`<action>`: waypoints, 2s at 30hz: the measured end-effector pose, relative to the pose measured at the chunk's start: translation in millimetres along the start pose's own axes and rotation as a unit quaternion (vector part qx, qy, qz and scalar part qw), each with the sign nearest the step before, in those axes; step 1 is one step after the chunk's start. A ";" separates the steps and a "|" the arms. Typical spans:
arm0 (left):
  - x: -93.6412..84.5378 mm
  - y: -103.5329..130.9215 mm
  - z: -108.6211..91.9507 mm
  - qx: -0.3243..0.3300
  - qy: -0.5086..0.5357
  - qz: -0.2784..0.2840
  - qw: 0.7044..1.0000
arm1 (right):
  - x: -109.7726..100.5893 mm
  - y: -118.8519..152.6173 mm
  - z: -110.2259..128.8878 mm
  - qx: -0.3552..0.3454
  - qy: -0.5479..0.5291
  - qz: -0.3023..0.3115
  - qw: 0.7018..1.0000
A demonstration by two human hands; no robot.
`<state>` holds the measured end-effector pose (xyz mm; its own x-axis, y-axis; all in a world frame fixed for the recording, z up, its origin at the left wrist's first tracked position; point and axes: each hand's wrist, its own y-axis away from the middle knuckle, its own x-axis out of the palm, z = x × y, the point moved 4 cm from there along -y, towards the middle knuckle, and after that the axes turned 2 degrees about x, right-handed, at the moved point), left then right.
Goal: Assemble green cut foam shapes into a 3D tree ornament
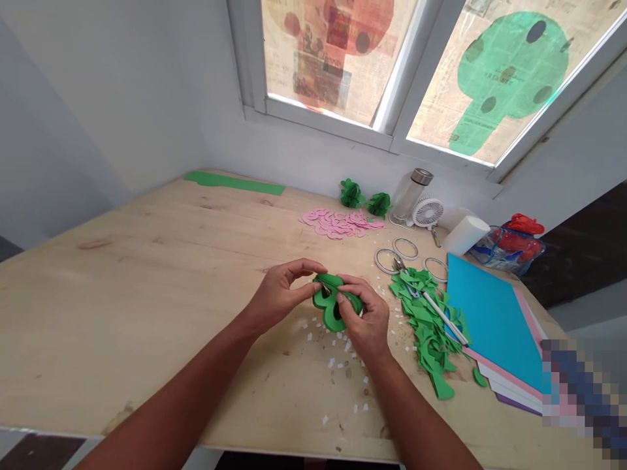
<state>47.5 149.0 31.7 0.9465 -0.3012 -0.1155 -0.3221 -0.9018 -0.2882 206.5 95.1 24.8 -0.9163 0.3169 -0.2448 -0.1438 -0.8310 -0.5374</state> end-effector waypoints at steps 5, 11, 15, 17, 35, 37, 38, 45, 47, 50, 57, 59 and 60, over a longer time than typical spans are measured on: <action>-2.6 -0.6 -0.7 0.055 -0.042 -0.001 0.998 | 0.1 0.9 -1.4 0.011 -0.008 0.000 1.000; -4.7 0.8 -5.6 0.095 -0.095 -0.010 0.991 | 0.4 1.1 -1.9 0.021 -0.021 -0.001 1.000; -4.9 1.3 -10.0 0.112 -0.120 -0.010 0.986 | 0.7 1.1 -1.4 0.019 -0.020 0.001 1.000; -5.3 1.5 -11.0 0.117 -0.125 -0.012 0.985 | 1.0 1.2 -1.8 0.023 -0.022 0.002 0.999; -5.4 2.3 -10.2 0.115 -0.133 -0.025 0.984 | 2.0 0.2 -1.2 0.041 -0.017 0.000 0.999; -5.8 2.2 -8.7 0.103 -0.125 -0.020 0.987 | 2.3 0.1 -0.8 0.042 -0.014 0.000 0.999; -6.0 2.0 -7.8 0.098 -0.122 -0.016 0.988 | 2.5 0.1 -0.7 0.042 -0.012 0.000 0.999; -8.1 -0.8 -1.4 0.060 -0.125 0.009 0.990 | 3.4 -0.6 -3.1 0.048 -0.004 0.004 0.999; -7.9 -1.8 -0.3 0.053 -0.114 0.019 0.992 | 3.1 -1.0 -3.9 0.049 -0.005 0.006 0.999; -7.1 -2.3 -0.5 0.044 -0.101 0.036 0.993 | 2.0 -1.5 -3.5 0.044 -0.001 0.003 0.999; -4.1 -0.3 -3.3 0.015 -0.060 0.089 0.994 | 1.6 -1.2 -0.1 0.035 0.017 0.006 0.999; -2.4 0.3 -3.5 0.008 -0.041 0.110 0.993 | 1.2 -1.1 -0.1 0.034 0.018 0.003 0.999; -1.6 0.4 -3.4 0.003 -0.040 0.116 0.992 | 1.1 -1.0 -0.3 0.033 0.018 0.002 0.999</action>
<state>45.9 148.1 34.9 0.8427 -0.4744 -0.2546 -0.5313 -0.8091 -0.2513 205.7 96.4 24.8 -0.9031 0.3287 -0.2762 -0.1654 -0.8600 -0.4827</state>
